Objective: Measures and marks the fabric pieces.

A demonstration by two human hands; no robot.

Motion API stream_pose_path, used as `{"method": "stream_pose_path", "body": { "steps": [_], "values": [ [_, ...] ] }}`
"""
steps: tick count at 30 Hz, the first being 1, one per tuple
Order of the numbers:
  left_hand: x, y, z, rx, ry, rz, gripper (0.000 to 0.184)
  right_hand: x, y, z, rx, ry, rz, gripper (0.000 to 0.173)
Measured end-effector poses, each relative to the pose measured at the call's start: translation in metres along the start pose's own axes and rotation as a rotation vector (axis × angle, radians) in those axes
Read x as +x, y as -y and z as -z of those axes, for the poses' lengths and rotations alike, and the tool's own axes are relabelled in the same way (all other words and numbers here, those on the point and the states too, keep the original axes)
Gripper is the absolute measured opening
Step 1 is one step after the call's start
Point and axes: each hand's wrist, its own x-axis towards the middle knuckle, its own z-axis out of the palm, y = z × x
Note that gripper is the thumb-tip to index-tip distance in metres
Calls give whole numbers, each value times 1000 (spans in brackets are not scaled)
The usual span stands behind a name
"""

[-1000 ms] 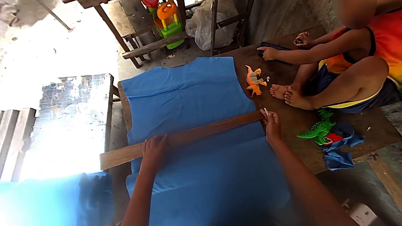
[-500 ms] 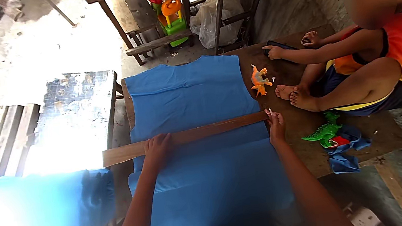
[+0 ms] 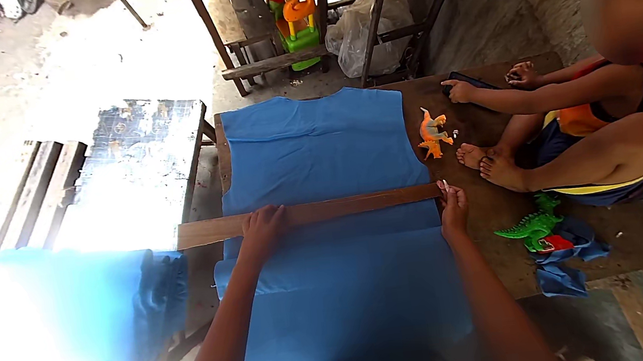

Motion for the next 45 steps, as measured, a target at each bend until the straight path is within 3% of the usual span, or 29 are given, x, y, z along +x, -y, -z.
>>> {"method": "stream_pose_path", "body": {
  "steps": [22,30,45],
  "values": [
    [-8,-16,1,-43,-32,97,45,-10,12,-8,-59,40,70,42],
    [-15,-32,-2,-12,-87,382,44,-15,18,-9,-96,21,54,41],
    [-14,-27,-16,-110,-186,333,35,-15,16,-10,-151,20,75,42]
  ]
}}
